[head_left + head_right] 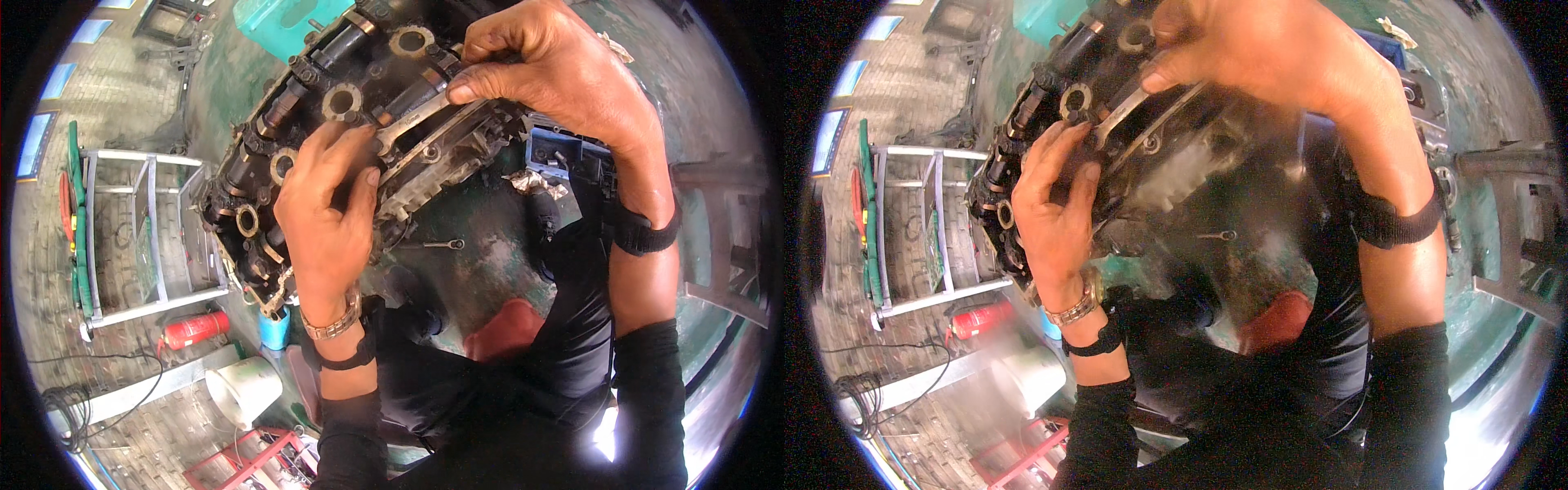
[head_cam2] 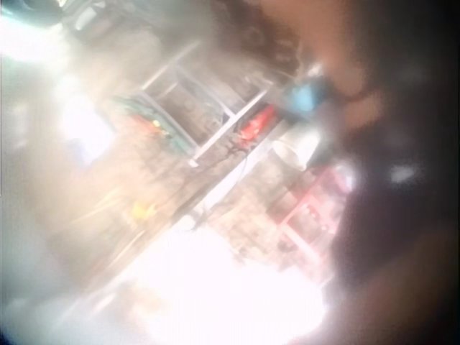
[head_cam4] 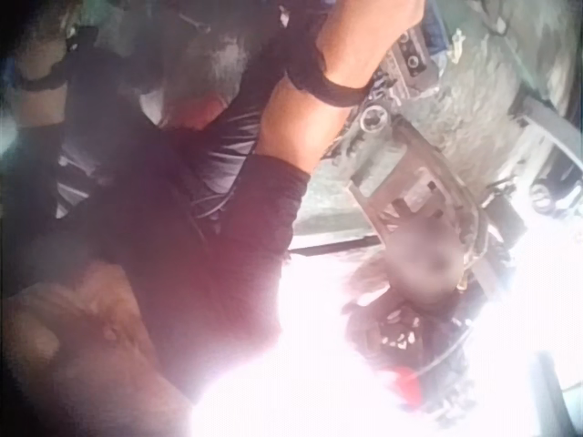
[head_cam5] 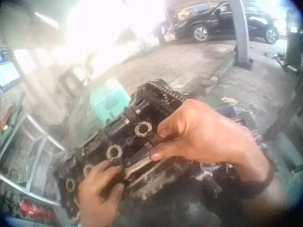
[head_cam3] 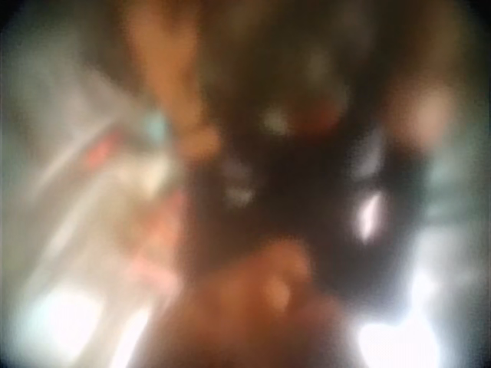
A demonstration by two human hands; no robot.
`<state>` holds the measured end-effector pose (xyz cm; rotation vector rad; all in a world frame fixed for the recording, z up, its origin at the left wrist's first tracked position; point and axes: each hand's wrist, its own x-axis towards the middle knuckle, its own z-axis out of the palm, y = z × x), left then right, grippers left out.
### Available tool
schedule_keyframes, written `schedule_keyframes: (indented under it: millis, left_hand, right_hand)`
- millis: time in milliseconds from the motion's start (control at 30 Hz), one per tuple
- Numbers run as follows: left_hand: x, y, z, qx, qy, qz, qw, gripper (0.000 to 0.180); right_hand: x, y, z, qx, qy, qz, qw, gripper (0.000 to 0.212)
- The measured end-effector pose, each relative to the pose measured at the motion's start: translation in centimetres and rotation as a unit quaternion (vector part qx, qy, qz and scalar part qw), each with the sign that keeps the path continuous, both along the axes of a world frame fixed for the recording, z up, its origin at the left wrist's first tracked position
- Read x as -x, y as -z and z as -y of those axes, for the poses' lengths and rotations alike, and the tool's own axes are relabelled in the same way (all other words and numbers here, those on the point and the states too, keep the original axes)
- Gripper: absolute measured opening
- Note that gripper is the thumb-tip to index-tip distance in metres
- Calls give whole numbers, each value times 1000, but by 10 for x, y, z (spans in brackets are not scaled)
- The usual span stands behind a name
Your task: The person uses a wrench to loosen and remove bolts from the camshaft caps on an engine cylinder head. They remove the bolts and place them into a blue parts tray, then continue loosening additional bolts on the valvetrain assembly.
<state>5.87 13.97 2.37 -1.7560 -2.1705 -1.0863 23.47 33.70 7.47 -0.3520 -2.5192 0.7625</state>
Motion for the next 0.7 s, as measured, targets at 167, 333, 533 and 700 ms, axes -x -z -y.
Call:
schedule_keyframes:
  millis: [167,333,533,700]
  left_hand:
    - [0,3,2,-8,1,33,999,40]
    - [2,4,2,-18,2,21,1000,41]
    - [3,7,2,-31,6,43,999,37]
    - [2,6,1,-38,10,56,998,32]
  right_hand:
    - [-8,9,-11,48,25,-20,998,17]
    - [-15,31,-1,156,46,-56,985,21]
    - [-24,52,24,213,103,-54,970,30]
    - [-24,63,40,271,113,-40,955,29]
